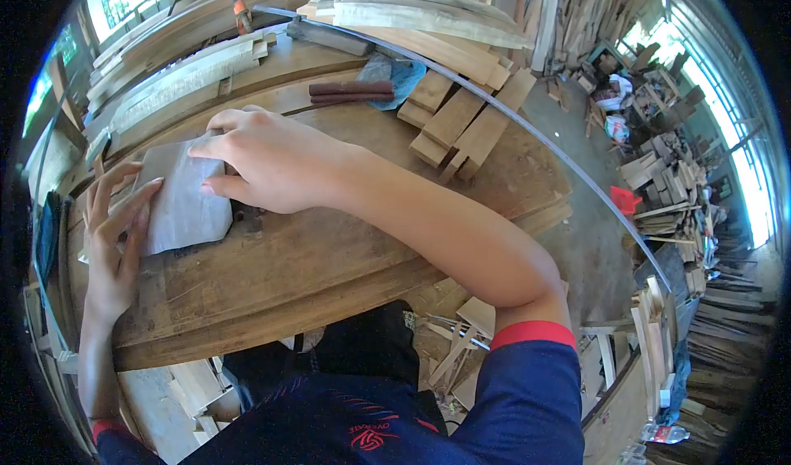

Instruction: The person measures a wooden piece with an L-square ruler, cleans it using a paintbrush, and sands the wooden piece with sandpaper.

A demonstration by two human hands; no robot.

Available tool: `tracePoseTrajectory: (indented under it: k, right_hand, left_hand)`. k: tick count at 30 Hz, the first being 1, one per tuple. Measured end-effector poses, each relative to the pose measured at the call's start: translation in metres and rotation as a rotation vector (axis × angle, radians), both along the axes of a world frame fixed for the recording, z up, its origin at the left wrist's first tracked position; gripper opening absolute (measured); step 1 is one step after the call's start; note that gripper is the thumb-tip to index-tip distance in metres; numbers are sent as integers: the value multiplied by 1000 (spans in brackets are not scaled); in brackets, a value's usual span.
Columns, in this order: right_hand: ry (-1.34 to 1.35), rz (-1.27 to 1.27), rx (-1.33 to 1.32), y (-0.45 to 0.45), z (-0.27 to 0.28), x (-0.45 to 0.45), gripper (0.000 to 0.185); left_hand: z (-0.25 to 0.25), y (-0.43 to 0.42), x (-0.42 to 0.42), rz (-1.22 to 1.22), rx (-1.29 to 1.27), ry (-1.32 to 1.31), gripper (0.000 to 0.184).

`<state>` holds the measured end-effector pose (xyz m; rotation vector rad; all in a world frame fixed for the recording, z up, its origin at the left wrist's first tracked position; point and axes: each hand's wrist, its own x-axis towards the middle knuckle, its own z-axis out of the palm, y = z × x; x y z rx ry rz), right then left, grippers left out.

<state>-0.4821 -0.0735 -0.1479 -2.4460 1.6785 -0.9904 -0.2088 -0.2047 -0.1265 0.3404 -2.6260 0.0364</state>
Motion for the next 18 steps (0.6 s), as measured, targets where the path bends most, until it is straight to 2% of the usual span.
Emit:
tracePoseTrajectory:
  k: [4, 7, 8, 14, 16, 18]
  right_hand:
    - [0, -9, 29, 2, 4, 2, 46]
    - [8, -15, 26, 4, 4, 2, 46]
    - [11, -12, 19, 2, 3, 2, 46]
    - [-16, -36, -53, 4, 0, 2, 52]
    - [-4, -32, 31, 7, 6, 1, 53]
    - [7, -32, 67, 8, 8, 0, 53]
  left_hand:
    - [1, 10, 1, -9, -151, -145, 51]
    - [4, 21, -4, -157, -1, -239, 70]
    - [2, 23, -4, -150, -34, -295, 85]
    - [7, 9, 14, -72, -6, -322, 93]
    - [4, -1, 27, -9, 25, -303, 97]
    - [8, -9, 44, 36, 75, -308, 94]
